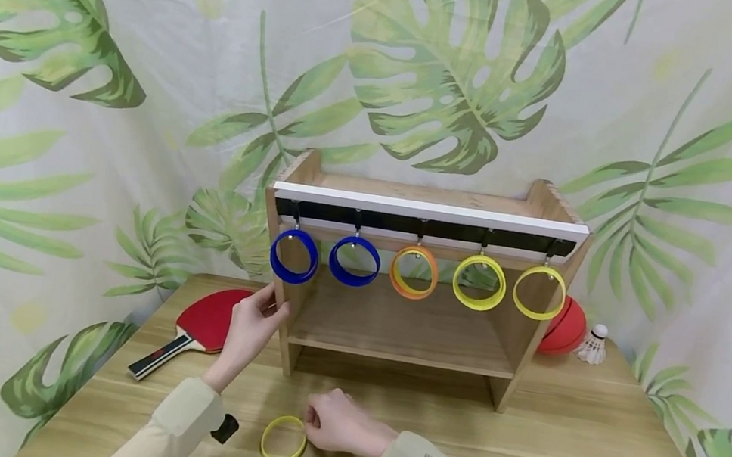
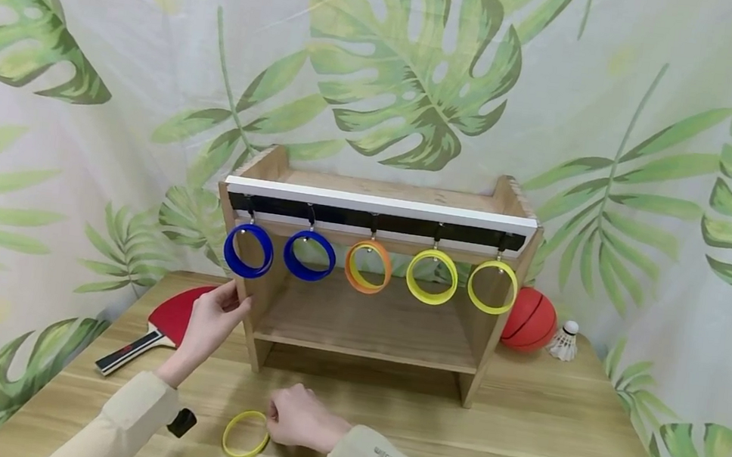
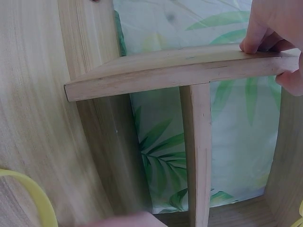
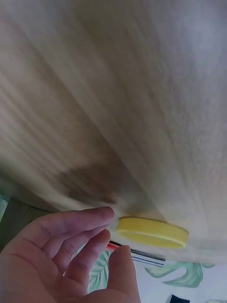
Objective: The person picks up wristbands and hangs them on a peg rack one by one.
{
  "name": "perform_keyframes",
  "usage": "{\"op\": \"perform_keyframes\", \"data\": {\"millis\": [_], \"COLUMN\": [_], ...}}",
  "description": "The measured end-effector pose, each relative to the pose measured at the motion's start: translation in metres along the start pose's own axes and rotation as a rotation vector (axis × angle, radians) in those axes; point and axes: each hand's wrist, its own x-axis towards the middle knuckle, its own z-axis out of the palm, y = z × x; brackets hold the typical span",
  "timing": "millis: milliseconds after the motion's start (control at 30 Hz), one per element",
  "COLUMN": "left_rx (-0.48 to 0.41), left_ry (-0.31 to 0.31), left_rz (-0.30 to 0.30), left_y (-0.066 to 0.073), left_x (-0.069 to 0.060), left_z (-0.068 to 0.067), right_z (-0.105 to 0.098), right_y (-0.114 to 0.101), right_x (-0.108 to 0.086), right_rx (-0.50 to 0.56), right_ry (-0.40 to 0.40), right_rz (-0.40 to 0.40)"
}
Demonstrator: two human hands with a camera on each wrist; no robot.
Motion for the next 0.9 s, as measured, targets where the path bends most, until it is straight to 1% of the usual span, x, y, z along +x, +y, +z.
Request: {"op": "perform_keyframes", "data": {"millis": [100, 200, 267, 400, 533, 633, 700, 767, 900], "left_rx": [0.000, 0.000, -0.001, 0.005, 0.017, 0.018, 0.011, 0.013, 0.016], "left_ry": [0.000, 0.002, 0.005, 0.006, 0.005, 0.006, 0.008, 0.007, 0.010], "left_rz": [0.005, 0.007, 0.010, 0.017, 0.010, 0.009, 0.012, 0.014, 0.015], "left_y": [0.000, 0.000, 0.001, 0.001, 0.007, 0.015, 0.018, 0.016, 0.005], "left_x": [0.000, 0.000, 0.000, -0.001, -0.002, -0.003, -0.004, -0.003, -0.001], "left_z": [0.000, 0.000, -0.001, -0.001, -0.001, -0.002, -0.002, -0.002, 0.000], "right_z": [0.006, 0.008, 0.010, 0.012, 0.010, 0.003, -0.005, -0.014, -0.037], "right_y": [-0.002, -0.004, -0.005, -0.004, -0.004, -0.003, -0.002, -0.001, 0.001], "right_x": [0.005, 0.009, 0.010, 0.011, 0.008, 0.003, -0.001, -0.007, -0.022], "right_rx": [0.004, 0.008, -0.006, -0.039, -0.034, -0.021, -0.013, -0.006, 0.032], "right_ry": [-0.024, -0.036, -0.030, 0.007, 0.051, 0.081, 0.102, 0.138, 0.205], "right_rz": [0.053, 0.073, 0.068, 0.044, 0.032, 0.017, 0.008, -0.018, -0.054]}}
